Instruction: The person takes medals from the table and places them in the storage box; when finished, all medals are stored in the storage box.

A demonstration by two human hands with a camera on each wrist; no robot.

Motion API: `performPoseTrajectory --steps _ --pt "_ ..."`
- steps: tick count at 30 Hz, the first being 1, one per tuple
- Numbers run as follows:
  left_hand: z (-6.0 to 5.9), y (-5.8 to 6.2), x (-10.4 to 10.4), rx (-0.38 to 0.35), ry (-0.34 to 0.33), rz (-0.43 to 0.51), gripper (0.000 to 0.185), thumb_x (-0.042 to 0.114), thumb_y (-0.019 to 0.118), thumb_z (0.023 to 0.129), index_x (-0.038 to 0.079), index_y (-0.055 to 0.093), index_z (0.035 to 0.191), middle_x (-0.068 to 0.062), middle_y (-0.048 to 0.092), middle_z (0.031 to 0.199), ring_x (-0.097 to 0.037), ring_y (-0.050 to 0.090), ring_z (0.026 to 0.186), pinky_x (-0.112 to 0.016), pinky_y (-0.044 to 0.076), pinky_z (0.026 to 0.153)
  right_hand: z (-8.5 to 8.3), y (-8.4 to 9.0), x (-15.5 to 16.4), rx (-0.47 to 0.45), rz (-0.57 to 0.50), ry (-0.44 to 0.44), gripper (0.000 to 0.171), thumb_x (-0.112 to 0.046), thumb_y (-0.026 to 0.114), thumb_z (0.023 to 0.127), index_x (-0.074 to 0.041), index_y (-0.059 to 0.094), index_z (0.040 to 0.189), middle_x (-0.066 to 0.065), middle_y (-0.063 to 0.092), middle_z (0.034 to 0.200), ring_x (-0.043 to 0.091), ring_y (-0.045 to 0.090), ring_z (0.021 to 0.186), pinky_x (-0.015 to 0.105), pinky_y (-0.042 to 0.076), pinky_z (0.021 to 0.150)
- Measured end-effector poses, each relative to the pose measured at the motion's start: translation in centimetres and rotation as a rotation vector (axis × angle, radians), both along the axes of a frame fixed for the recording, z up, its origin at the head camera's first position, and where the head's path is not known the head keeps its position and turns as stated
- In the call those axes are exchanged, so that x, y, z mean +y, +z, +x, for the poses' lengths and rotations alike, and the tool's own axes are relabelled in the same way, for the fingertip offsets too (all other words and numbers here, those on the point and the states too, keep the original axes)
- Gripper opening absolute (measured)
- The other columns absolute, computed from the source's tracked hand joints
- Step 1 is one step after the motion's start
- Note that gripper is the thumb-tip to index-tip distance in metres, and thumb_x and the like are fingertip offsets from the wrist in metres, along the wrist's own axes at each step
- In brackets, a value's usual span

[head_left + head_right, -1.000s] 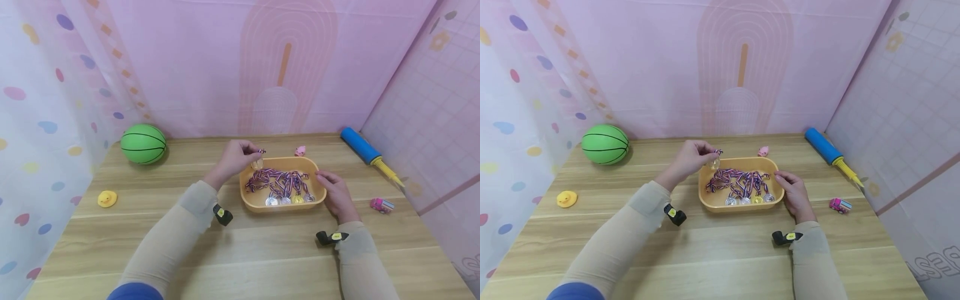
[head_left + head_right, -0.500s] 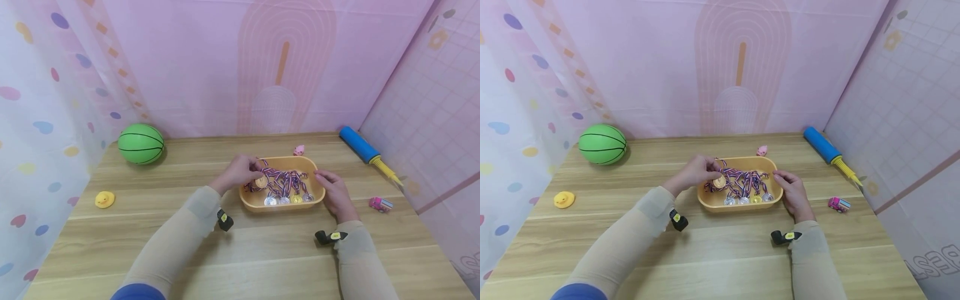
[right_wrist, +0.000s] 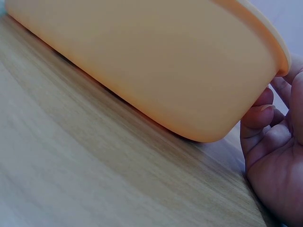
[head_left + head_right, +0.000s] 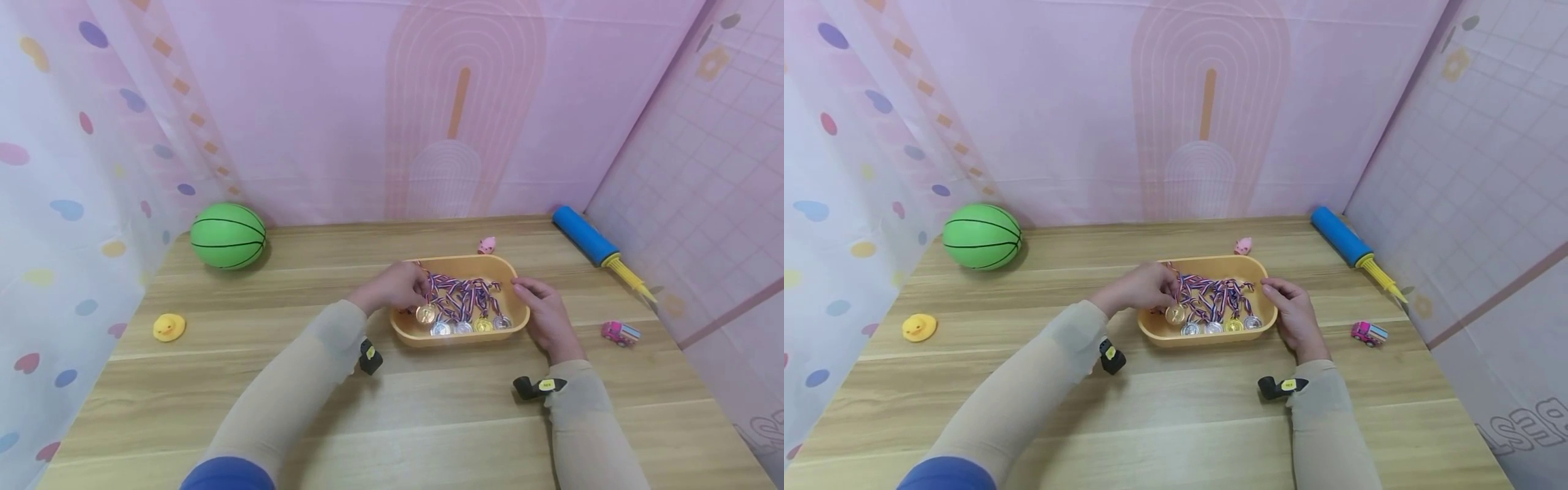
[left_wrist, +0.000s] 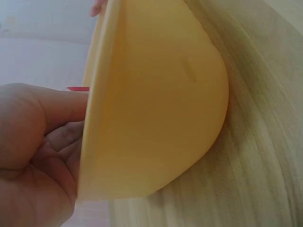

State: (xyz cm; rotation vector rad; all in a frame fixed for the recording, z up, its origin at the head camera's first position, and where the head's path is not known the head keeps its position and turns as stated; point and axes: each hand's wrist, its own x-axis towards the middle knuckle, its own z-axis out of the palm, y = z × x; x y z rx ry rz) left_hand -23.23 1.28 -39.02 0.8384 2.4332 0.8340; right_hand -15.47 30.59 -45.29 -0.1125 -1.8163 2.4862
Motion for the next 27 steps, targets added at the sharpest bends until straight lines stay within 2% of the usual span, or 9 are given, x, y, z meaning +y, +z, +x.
performPoseTrajectory --steps 6,11,16,23,27 --pt "0.0 0.2 0.4 0.074 -0.063 -0.102 0.014 -0.003 0.070 0.072 0.010 0.065 0.071 -0.002 0.060 0.071 -0.011 0.054 0.056 -0.022 0.046 0.048 -0.1 -0.1 -0.1 -0.003 0.001 -0.001 0.009 -0.014 0.067 0.091 -0.017 0.072 0.098 0.004 0.059 0.116 0.018 0.055 0.111 0.028 0.049 0.091" --pt "0.1 0.0 0.8 0.145 -0.084 -0.184 0.016 0.004 0.075 0.074 0.014 0.066 0.065 0.002 0.062 0.067 -0.012 0.057 0.062 -0.023 0.048 0.056 -0.2 0.0 -0.1 -0.005 0.003 0.000 0.011 -0.015 0.068 0.090 -0.015 0.071 0.100 0.007 0.057 0.119 0.020 0.054 0.113 0.028 0.048 0.092" --pt "0.3 -0.2 1.2 0.250 -0.107 -0.258 0.020 0.010 0.078 0.073 0.020 0.065 0.061 0.008 0.060 0.061 -0.012 0.054 0.068 -0.023 0.042 0.063 -0.3 0.0 -0.2 -0.017 0.017 -0.001 0.015 -0.018 0.069 0.089 -0.013 0.070 0.103 0.010 0.055 0.123 0.022 0.052 0.117 0.028 0.047 0.093" --pt "0.7 -0.2 1.5 0.283 -0.100 -0.306 0.022 0.006 0.075 0.072 0.019 0.063 0.059 0.008 0.057 0.058 -0.013 0.053 0.065 -0.023 0.039 0.059 -0.3 0.0 -0.1 -0.025 0.020 -0.005 0.014 -0.020 0.069 0.089 -0.015 0.071 0.103 0.004 0.057 0.118 0.017 0.053 0.113 0.027 0.048 0.092" --pt "1.0 -0.3 1.6 0.298 -0.079 -0.347 0.022 0.001 0.070 0.072 0.018 0.062 0.061 0.005 0.059 0.063 -0.014 0.053 0.067 -0.023 0.042 0.060 -0.3 -0.1 -0.1 -0.027 0.022 -0.004 0.015 -0.020 0.068 0.090 -0.014 0.071 0.104 0.003 0.057 0.118 0.015 0.054 0.111 0.025 0.048 0.090"
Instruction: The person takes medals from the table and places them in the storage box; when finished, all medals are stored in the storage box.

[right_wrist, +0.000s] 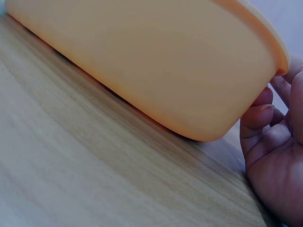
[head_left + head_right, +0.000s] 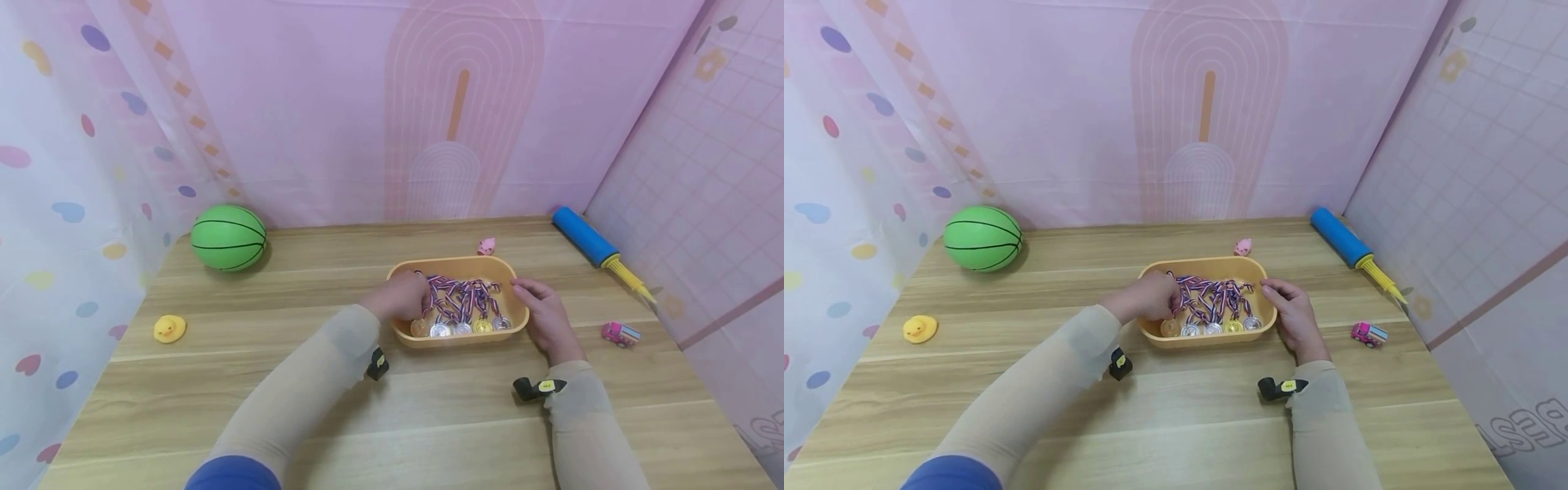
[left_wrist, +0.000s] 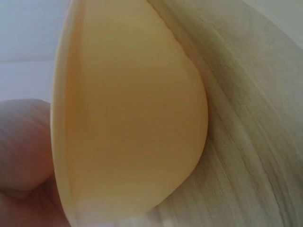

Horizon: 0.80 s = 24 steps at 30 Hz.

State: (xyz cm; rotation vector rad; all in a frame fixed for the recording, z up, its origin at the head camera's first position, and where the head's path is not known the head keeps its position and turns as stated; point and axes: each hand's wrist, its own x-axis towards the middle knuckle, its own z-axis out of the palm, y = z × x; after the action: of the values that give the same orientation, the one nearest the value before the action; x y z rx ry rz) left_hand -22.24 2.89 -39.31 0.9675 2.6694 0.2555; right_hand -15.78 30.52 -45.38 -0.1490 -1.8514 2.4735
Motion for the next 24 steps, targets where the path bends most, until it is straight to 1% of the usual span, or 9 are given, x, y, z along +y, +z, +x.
performPoseTrajectory --steps 4,8,10,12,14,17,19,21,24 --pt "0.5 0.2 0.1 0.017 0.028 -0.046 0.016 0.000 0.066 0.077 0.013 0.064 0.069 0.000 0.061 0.074 -0.016 0.055 0.070 -0.027 0.048 0.066 -0.1 -0.1 -0.1 -0.006 0.012 0.000 0.018 -0.020 0.067 0.091 -0.012 0.070 0.106 0.003 0.057 0.118 0.014 0.054 0.111 0.025 0.049 0.090" --pt "0.9 0.7 -0.1 0.104 0.007 -0.093 0.011 0.000 0.067 0.075 0.010 0.063 0.078 -0.003 0.059 0.080 -0.018 0.054 0.074 -0.030 0.050 0.075 -0.2 -0.1 -0.2 -0.005 0.015 0.005 0.020 -0.020 0.067 0.091 -0.011 0.069 0.108 0.002 0.057 0.118 0.014 0.054 0.111 0.025 0.048 0.091" --pt "1.0 1.3 -0.6 0.149 -0.010 -0.069 0.013 0.000 0.068 0.073 0.011 0.062 0.077 -0.001 0.059 0.078 -0.017 0.055 0.074 -0.030 0.050 0.076 -0.2 -0.1 -0.3 -0.001 0.012 0.008 0.019 -0.020 0.068 0.090 -0.011 0.069 0.107 0.002 0.057 0.117 0.014 0.054 0.111 0.025 0.048 0.090" --pt "1.2 2.0 -1.2 0.165 -0.011 -0.001 0.014 0.000 0.070 0.072 0.012 0.062 0.073 0.001 0.059 0.074 -0.017 0.056 0.071 -0.029 0.050 0.072 -0.3 -0.1 -0.4 0.003 0.013 0.009 0.019 -0.020 0.068 0.090 -0.011 0.069 0.107 0.002 0.057 0.117 0.014 0.054 0.111 0.024 0.048 0.090" --pt "1.4 2.9 -2.2 0.144 0.009 0.079 0.015 0.001 0.070 0.076 0.013 0.063 0.070 0.003 0.059 0.070 -0.015 0.056 0.067 -0.028 0.049 0.065 -0.3 -0.2 -0.5 0.011 0.008 0.011 0.017 -0.020 0.068 0.091 -0.012 0.070 0.106 0.003 0.057 0.117 0.014 0.054 0.111 0.025 0.049 0.090" --pt "1.8 3.8 -4.1 0.094 0.051 0.202 0.012 0.004 0.070 0.080 0.012 0.066 0.072 0.003 0.060 0.069 -0.014 0.055 0.065 -0.026 0.048 0.061 -0.3 -0.3 -0.4 0.018 -0.002 0.016 0.016 -0.019 0.068 0.091 -0.013 0.070 0.105 0.002 0.058 0.117 0.014 0.055 0.111 0.025 0.049 0.090" --pt "2.1 4.2 -5.8 0.071 0.088 0.267 0.007 0.005 0.069 0.083 0.010 0.068 0.078 0.003 0.062 0.072 -0.014 0.056 0.065 -0.026 0.049 0.060 -0.2 -0.4 -0.3 0.023 -0.004 0.018 0.015 -0.018 0.067 0.091 -0.014 0.071 0.105 0.002 0.058 0.118 0.015 0.054 0.111 0.025 0.048 0.091" --pt "2.4 4.4 -7.6 0.079 0.114 0.320 0.001 0.007 0.069 0.084 0.008 0.070 0.084 0.002 0.064 0.075 -0.014 0.058 0.067 -0.027 0.050 0.063 -0.2 -0.6 -0.1 0.029 -0.006 0.017 0.017 -0.018 0.066 0.091 -0.013 0.070 0.107 0.002 0.058 0.119 0.015 0.054 0.113 0.026 0.047 0.092" --pt "2.7 4.6 -10.4 0.130 0.143 0.383 0.004 0.007 0.070 0.085 0.006 0.071 0.088 -0.001 0.066 0.078 -0.014 0.060 0.070 -0.030 0.052 0.067 0.0 -0.8 0.5 0.043 -0.006 0.008 0.018 -0.017 0.065 0.092 -0.012 0.069 0.109 0.001 0.058 0.121 0.016 0.053 0.116 0.027 0.046 0.094"
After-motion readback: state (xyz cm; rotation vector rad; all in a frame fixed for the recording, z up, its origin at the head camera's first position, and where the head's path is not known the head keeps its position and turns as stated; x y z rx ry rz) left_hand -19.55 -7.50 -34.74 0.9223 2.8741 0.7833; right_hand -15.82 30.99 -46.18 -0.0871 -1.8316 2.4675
